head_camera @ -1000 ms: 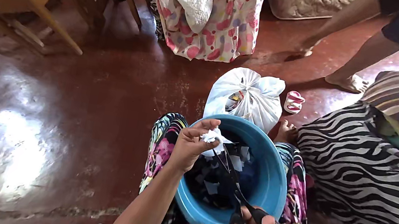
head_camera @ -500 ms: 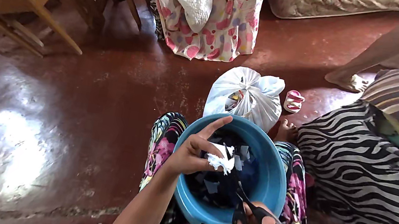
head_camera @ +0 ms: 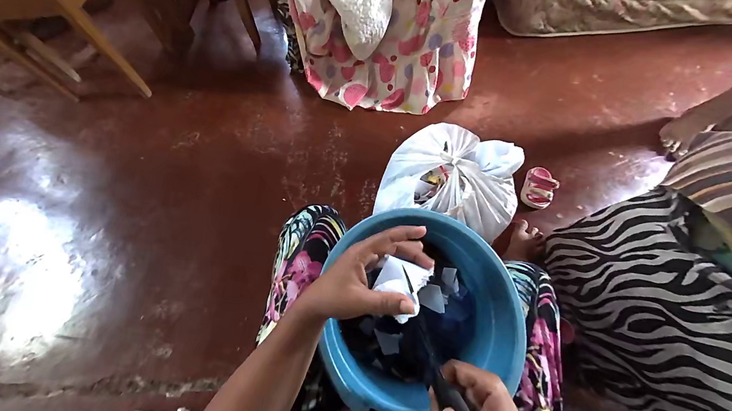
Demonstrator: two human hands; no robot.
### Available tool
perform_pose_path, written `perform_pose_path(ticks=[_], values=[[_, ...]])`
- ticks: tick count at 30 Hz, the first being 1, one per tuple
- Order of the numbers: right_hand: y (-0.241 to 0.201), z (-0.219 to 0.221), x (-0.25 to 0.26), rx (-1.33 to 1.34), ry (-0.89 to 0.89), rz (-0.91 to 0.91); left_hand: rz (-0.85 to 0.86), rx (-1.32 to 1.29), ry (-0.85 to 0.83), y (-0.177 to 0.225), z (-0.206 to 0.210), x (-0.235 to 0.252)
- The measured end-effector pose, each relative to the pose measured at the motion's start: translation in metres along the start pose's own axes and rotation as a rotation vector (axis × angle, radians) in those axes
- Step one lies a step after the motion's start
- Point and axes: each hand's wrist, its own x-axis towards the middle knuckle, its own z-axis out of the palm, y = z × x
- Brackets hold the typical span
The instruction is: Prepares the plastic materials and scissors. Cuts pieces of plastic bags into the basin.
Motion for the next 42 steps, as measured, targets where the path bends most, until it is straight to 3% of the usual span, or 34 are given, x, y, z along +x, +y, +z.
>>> perform_pose_path(ticks=[3,8,17,22,27,34,42], values=[[0.0,-0.001,0.0,-0.018,-0.004,-0.015,-0.107,-0.086,0.06,0.004,0.003,0.0],[0.001,-0.012,0.0,0.14,-0.23,0.013,-0.138,-0.128,0.163,0.008,0.002,0.0],[0.005,-0.013,0.007,0.29,-0.357,-0.055,-0.106,-0.115,-0.183,-0.001,0.003,0.002],[0.013,-0.008,0.007,0.357,-0.299,-0.13,-0.165,-0.209,-0.12,-0.003,0.004,0.002],[0.007,-0.003,0.005,0.396,-0.21,-0.091,-0.244,-0.219,-0.059,-0.002,0.005,0.0],[0.006,-0.01,0.006,0.372,-0.321,-0.082,-0.213,-0.174,-0.22,-0.008,0.002,-0.002],[0.008,-0.004,0.006,0.418,-0.142,-0.066,-0.192,-0.125,-0.217,-0.009,-0.001,-0.003]])
